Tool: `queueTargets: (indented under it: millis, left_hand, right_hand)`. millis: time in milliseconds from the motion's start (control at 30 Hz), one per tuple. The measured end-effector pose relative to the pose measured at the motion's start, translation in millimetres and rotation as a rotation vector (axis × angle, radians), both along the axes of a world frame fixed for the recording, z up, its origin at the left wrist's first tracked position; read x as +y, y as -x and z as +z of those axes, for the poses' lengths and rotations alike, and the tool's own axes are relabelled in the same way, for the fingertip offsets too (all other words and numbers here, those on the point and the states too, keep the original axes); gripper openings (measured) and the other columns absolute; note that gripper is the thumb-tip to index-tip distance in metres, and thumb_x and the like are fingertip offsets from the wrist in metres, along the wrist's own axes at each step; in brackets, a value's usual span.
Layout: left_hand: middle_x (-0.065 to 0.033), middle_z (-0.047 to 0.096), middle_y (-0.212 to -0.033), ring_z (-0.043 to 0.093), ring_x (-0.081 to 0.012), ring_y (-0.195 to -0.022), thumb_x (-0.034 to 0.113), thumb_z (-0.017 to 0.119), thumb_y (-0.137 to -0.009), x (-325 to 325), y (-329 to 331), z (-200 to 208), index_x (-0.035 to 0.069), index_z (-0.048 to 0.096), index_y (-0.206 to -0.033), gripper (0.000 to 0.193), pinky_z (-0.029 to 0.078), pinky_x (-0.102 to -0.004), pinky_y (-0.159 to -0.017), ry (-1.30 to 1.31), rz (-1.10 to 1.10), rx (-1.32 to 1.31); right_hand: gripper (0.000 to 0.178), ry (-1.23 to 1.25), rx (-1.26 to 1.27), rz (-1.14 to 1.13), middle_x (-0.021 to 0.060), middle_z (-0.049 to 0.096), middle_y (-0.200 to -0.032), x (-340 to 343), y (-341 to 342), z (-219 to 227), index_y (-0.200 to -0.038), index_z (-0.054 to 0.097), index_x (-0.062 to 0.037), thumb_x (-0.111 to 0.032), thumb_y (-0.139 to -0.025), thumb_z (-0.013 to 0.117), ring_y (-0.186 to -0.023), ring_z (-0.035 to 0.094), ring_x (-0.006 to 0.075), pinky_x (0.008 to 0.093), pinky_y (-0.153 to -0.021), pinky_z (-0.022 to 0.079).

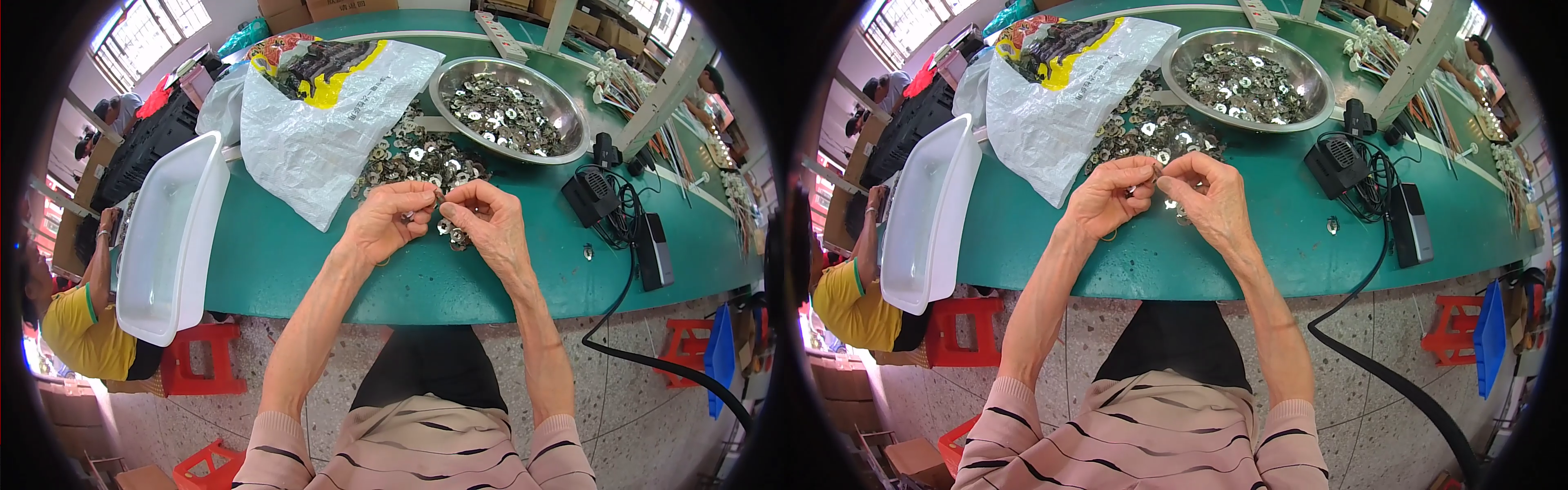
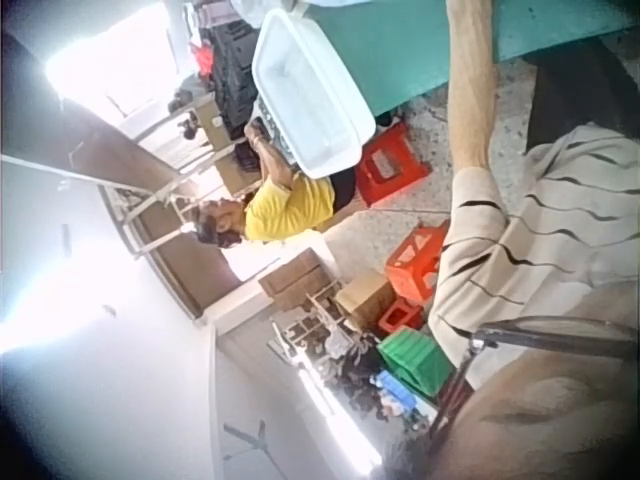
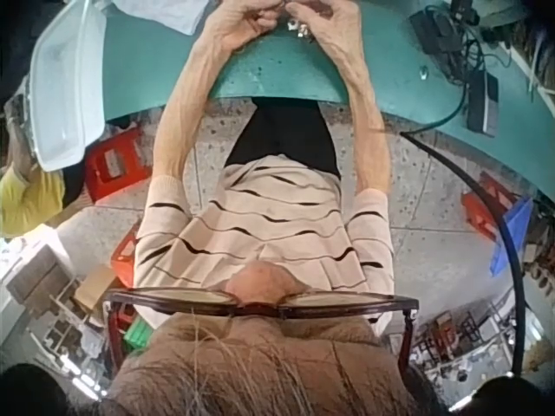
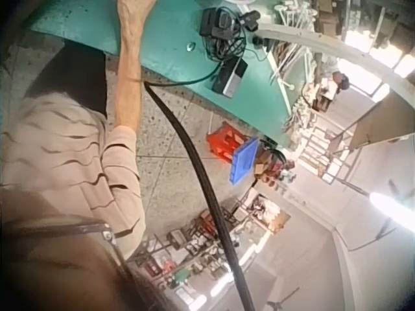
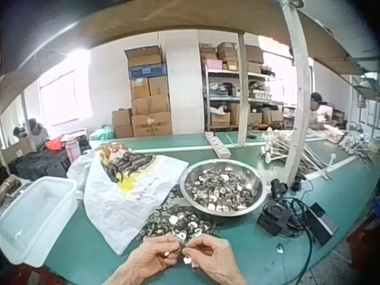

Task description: The person assembles or sorts small metal rings and plastic pieces by hand, moving them from a plastic bag into a metal tray.

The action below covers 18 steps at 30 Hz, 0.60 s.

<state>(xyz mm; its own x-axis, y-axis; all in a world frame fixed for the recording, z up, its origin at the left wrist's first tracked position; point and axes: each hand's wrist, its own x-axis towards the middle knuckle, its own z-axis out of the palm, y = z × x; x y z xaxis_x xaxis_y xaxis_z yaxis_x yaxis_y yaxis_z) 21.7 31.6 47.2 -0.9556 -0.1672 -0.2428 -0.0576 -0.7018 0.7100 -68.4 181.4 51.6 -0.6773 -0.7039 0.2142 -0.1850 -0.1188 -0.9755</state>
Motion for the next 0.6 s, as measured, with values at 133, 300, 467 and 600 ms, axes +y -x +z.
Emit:
queueTargets:
  millis: [133,300,467,600]
  left_hand:
    - [-0.0007,0.055,-0.075,0.048,-0.0074,-0.061,0.007,0.062,-0.083,2,0,0,0.001,0.059,-0.091,0.011,0.038,-0.0195,-0.052,-0.013,-0.036,0.02]
    - [-0.0019,0.055,-0.076,0.048,-0.0078,-0.061,0.009,0.062,-0.083,0,1,-3,0.001,0.059,-0.091,0.012,0.039,-0.0194,-0.052,-0.011,0.0,0.019]
    - [-0.0039,0.056,-0.077,0.049,-0.0095,-0.064,0.009,0.062,-0.082,-10,-3,-3,0.001,0.059,-0.09,0.012,0.04,-0.0204,-0.055,-0.083,0.086,0.061]
    - [-0.0051,0.057,-0.079,0.051,-0.0117,-0.069,0.01,0.063,-0.081,-10,-3,-4,0.002,0.059,-0.088,0.011,0.043,-0.0235,-0.06,-0.088,0.135,0.079]
  right_hand:
    - [0.01,-0.013,-0.026,0.007,0.0021,0.062,-0.073,1,0,2,-0.083,0.063,0.0001,-0.007,-0.075,0.067,-0.067,0.056,0.0066,0.0212,-0.057,0.044]
    - [0.012,-0.002,-0.041,0.0,0.0033,0.063,-0.074,0,-2,2,-0.083,0.063,0.0008,-0.007,-0.075,0.067,-0.066,0.056,0.0068,0.0213,-0.057,0.044]
    - [0.015,-0.187,0.325,-0.132,0.0044,0.06,-0.075,0,-2,0,-0.082,0.064,-0.0017,-0.009,-0.07,0.069,-0.069,0.056,0.0157,0.0282,-0.06,0.045]
    - [0.015,-0.315,0.747,-0.164,0.0071,0.055,-0.08,2,-3,-6,-0.077,0.064,-0.004,-0.011,-0.066,0.07,-0.077,0.053,0.0247,0.036,-0.068,0.044]
